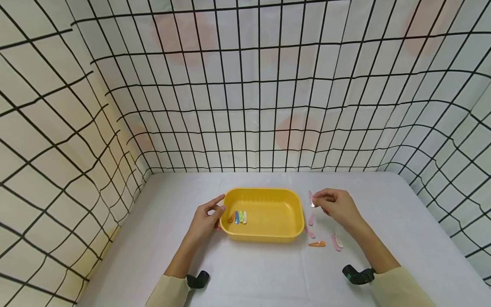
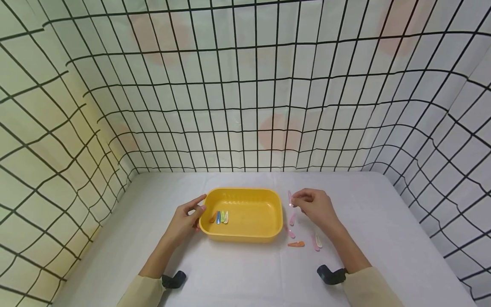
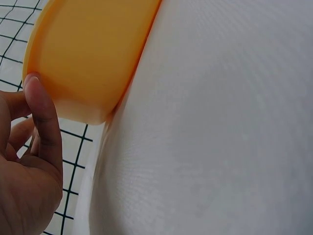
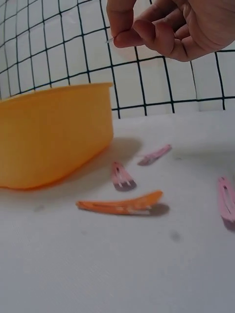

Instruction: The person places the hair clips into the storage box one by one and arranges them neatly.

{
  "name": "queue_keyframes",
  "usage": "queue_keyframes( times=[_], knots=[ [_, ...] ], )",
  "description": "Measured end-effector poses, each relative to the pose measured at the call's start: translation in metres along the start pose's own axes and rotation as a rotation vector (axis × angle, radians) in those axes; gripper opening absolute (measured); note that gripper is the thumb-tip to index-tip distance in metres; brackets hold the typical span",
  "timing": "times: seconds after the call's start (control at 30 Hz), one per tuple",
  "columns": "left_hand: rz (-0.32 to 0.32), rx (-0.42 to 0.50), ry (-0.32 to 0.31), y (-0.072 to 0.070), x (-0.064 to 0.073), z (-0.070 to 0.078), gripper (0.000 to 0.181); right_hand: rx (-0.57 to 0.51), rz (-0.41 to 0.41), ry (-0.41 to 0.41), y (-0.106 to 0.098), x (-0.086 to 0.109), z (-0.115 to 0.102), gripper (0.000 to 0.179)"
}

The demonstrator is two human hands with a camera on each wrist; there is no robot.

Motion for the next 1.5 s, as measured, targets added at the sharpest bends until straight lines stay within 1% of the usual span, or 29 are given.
queue_keyframes(
  times=[0.13,0.33,0.47,0.67,0.8,1.03,1.23,1.37,1.5],
  knots=[
    [-0.005,0.005,0.003,0.0,0.0,0.001,0.045,-0.032,0.008,-0.026,0.002,-0.004,-0.014,0.024],
    [-0.006,0.014,0.003,0.0,0.0,0.0,0.046,-0.088,-0.008,-0.045,0.013,-0.007,-0.033,0.021],
    [-0.003,0.009,-0.002,0.0,-0.001,-0.001,0.047,-0.115,-0.021,-0.042,0.023,-0.009,-0.042,0.02],
    [-0.009,0.006,-0.003,-0.001,0.0,0.002,0.046,-0.163,-0.038,-0.002,0.04,-0.013,-0.052,0.021],
    [-0.007,-0.002,-0.013,-0.001,-0.001,0.002,0.046,-0.189,-0.047,-0.015,0.052,-0.017,-0.059,0.016],
    [0.013,-0.01,-0.025,-0.001,-0.001,-0.002,0.046,-0.152,-0.045,-0.039,0.065,-0.019,-0.07,0.014],
    [0.015,-0.017,-0.023,-0.001,-0.002,-0.004,0.047,-0.167,-0.06,-0.072,0.075,-0.023,-0.075,0.014],
    [0.003,-0.012,-0.008,-0.001,-0.002,-0.003,0.046,-0.161,-0.07,-0.061,0.083,-0.027,-0.076,0.013],
    [-0.008,-0.007,0.004,-0.001,-0.001,-0.001,0.046,-0.12,-0.069,-0.038,0.092,-0.031,-0.078,0.013]
  ],
)
Point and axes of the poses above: each hand's wrist, its own x-axis away from the middle knuckle, its own y-axis out of the palm, z = x × y, the point moved 5 cm from there along -x, towards the middle knuckle, and after that the axes turned 11 degrees about x, right-handed, at the moved point
